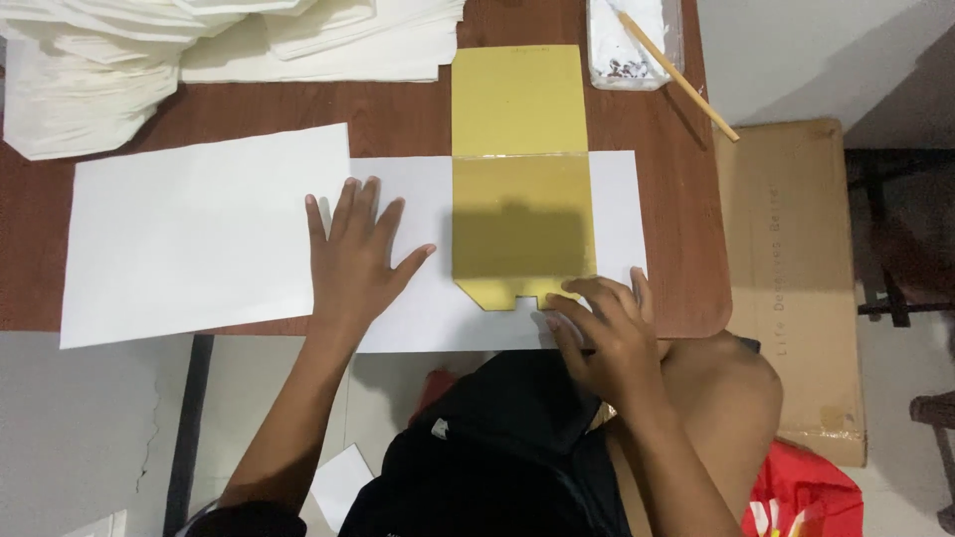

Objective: Manual assembly of paper bags by folding paper sheets and applying glue with a stick.

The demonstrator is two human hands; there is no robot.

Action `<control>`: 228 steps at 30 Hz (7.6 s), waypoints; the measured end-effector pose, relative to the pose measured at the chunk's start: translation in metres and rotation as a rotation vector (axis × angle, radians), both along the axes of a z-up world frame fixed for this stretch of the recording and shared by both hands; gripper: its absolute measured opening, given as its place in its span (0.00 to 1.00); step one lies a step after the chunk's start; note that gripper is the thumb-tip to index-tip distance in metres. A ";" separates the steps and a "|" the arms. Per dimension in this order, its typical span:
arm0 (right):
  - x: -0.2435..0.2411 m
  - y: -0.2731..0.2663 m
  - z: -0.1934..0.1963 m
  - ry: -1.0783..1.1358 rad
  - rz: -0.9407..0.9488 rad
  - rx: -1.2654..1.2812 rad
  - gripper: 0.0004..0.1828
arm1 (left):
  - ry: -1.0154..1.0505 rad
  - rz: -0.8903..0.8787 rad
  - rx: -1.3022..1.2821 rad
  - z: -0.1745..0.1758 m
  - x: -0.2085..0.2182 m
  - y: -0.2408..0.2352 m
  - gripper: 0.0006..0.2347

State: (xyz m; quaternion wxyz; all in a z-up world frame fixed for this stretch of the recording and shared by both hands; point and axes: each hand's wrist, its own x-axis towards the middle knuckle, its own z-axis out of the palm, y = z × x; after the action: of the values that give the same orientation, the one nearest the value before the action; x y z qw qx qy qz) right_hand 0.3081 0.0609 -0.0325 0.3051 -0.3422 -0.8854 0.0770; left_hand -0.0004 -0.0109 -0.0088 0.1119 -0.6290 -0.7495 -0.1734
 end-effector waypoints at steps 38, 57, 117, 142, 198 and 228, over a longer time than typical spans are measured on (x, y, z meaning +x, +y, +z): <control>0.004 -0.015 0.026 -0.019 -0.014 -0.283 0.15 | -0.330 -0.618 0.223 0.024 0.118 0.004 0.09; 0.000 -0.008 0.015 0.019 0.012 -0.081 0.17 | -0.446 -0.792 -0.022 0.010 0.094 0.015 0.07; 0.002 -0.051 -0.005 -0.195 -0.048 0.261 0.17 | -0.238 -0.593 -0.168 0.002 -0.059 0.147 0.30; -0.002 -0.035 0.033 -0.339 -0.079 -0.075 0.35 | -0.255 -0.580 -0.216 0.001 -0.063 0.147 0.27; -0.105 0.087 0.051 -0.319 0.484 -0.132 0.37 | -0.067 -0.743 -0.150 -0.036 -0.046 0.133 0.34; -0.073 0.045 0.055 -0.269 0.815 -0.347 0.48 | -0.063 -0.707 -0.170 -0.034 -0.042 0.133 0.37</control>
State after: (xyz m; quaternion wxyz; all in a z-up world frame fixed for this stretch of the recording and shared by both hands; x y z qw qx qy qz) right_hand 0.2347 0.1057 0.0222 0.0705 -0.0190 -0.9535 0.2924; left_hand -0.0427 0.1224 -0.0426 -0.0309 -0.8506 -0.5005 -0.1579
